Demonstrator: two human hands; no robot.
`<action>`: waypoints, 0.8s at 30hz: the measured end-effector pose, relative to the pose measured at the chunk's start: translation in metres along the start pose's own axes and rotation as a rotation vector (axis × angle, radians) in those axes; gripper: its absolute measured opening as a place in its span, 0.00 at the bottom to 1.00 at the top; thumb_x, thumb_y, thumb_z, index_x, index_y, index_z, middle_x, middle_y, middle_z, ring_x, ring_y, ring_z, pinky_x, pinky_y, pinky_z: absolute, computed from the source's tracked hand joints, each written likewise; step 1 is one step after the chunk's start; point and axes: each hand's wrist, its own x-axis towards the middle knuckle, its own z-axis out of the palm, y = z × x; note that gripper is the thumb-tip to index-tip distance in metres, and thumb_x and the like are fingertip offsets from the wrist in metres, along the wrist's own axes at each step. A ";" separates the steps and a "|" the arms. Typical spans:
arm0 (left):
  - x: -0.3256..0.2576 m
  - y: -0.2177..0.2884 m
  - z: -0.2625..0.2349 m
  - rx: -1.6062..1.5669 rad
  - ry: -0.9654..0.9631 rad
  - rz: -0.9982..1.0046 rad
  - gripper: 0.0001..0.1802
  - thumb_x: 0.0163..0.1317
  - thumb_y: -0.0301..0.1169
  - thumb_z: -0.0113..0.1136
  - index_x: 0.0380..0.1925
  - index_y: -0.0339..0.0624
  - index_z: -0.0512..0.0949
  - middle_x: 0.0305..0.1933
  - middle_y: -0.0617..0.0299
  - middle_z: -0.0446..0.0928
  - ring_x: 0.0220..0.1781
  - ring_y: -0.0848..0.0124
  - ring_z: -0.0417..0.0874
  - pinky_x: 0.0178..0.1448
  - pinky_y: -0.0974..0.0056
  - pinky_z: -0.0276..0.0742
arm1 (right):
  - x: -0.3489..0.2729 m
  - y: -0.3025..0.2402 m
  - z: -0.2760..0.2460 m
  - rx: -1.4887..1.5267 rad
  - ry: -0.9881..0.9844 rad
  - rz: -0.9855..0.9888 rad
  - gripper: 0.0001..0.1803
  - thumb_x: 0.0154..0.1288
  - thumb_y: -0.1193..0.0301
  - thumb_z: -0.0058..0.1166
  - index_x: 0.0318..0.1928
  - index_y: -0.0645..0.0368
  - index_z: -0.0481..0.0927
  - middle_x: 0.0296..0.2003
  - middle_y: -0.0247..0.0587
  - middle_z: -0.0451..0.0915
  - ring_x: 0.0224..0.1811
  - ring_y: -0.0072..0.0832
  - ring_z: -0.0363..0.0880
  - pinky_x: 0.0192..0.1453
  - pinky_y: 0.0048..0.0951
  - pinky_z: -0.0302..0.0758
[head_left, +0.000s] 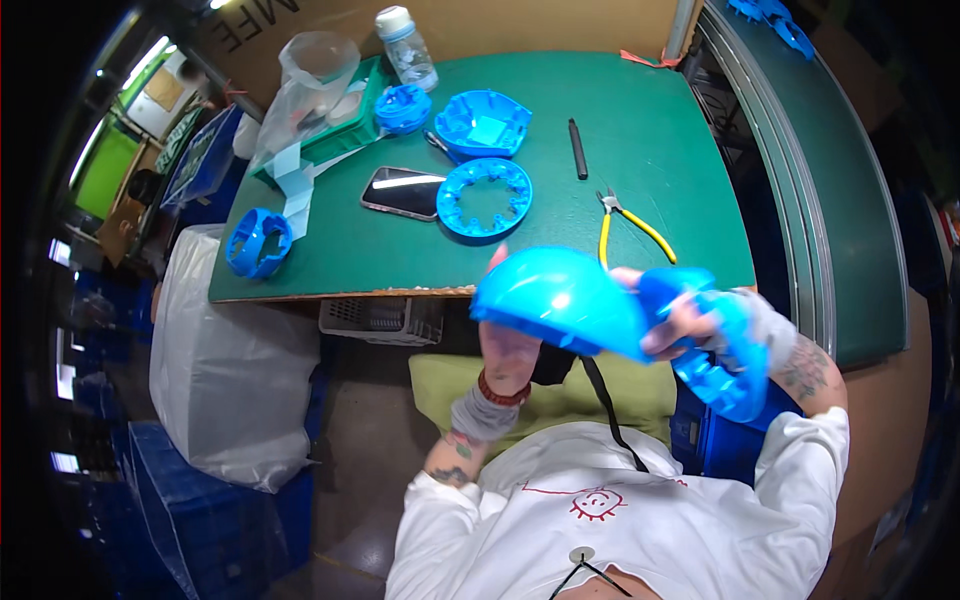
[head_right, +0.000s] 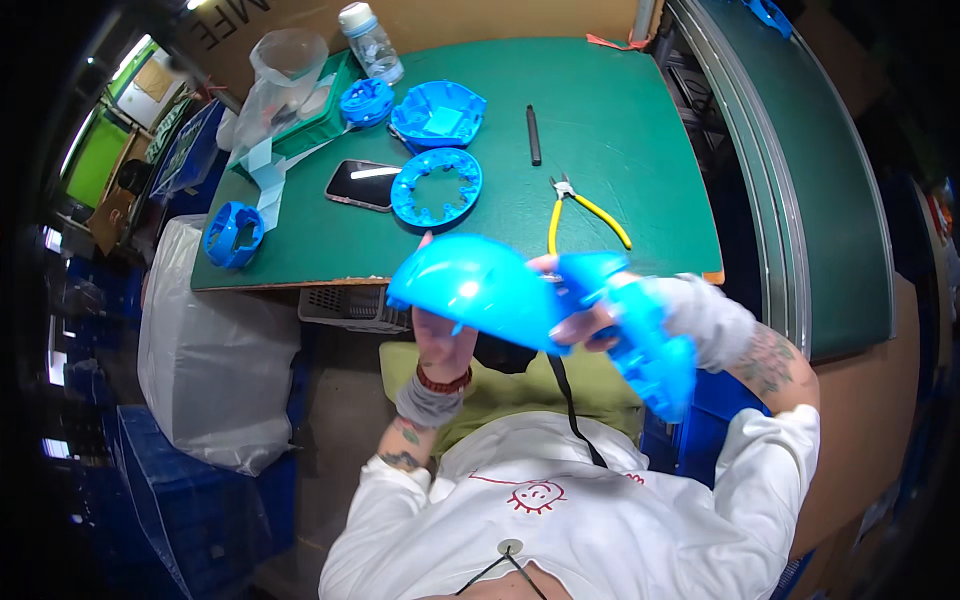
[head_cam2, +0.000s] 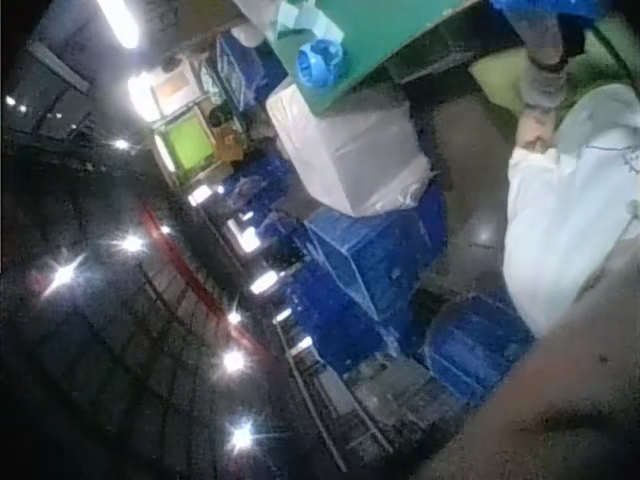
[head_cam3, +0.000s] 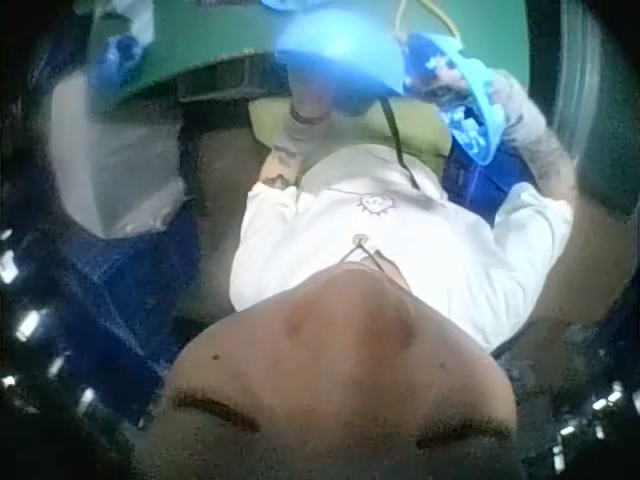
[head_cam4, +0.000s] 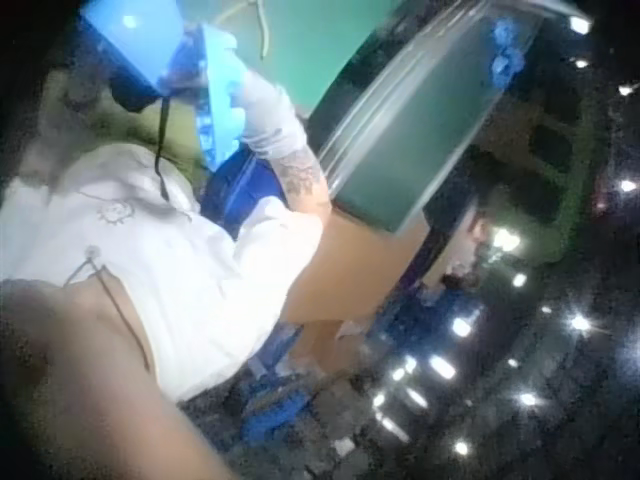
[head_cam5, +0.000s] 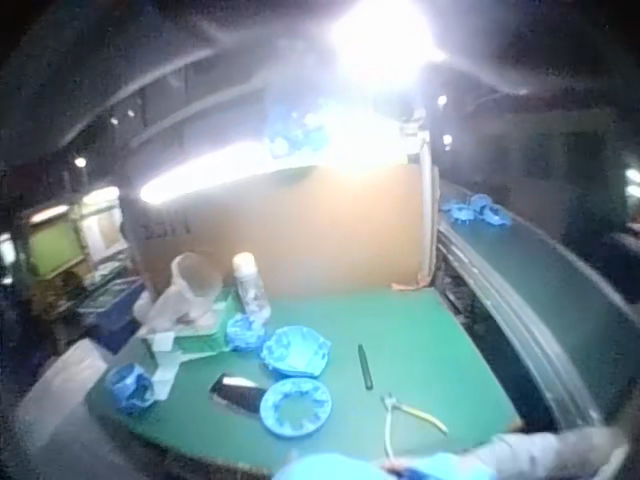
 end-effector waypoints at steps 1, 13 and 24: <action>-0.004 0.008 0.012 0.033 0.151 -0.080 0.53 0.49 0.45 0.64 0.68 0.48 0.41 0.63 0.53 0.59 0.63 0.54 0.63 0.66 0.46 0.59 | 0.040 0.025 -0.026 -0.346 -0.335 -0.233 0.37 0.55 0.64 0.60 0.63 0.58 0.59 0.41 0.38 0.74 0.39 0.22 0.73 0.38 0.26 0.71; -0.125 0.052 -0.053 -0.521 0.474 -0.153 0.31 0.64 0.35 0.45 0.66 0.52 0.50 0.66 0.52 0.58 0.69 0.54 0.55 0.69 0.42 0.48 | 0.182 0.013 -0.299 -0.343 1.305 -0.067 0.39 0.44 0.45 0.62 0.48 0.64 0.73 0.36 0.49 0.77 0.34 0.40 0.78 0.40 0.36 0.75; -0.076 0.037 -0.043 -0.577 0.438 -0.208 0.32 0.64 0.49 0.43 0.63 0.45 0.55 0.66 0.56 0.58 0.66 0.55 0.59 0.67 0.45 0.54 | 0.136 0.110 -0.033 -1.535 1.146 -0.082 0.46 0.54 0.35 0.42 0.65 0.52 0.56 0.65 0.66 0.48 0.69 0.52 0.45 0.62 0.66 0.46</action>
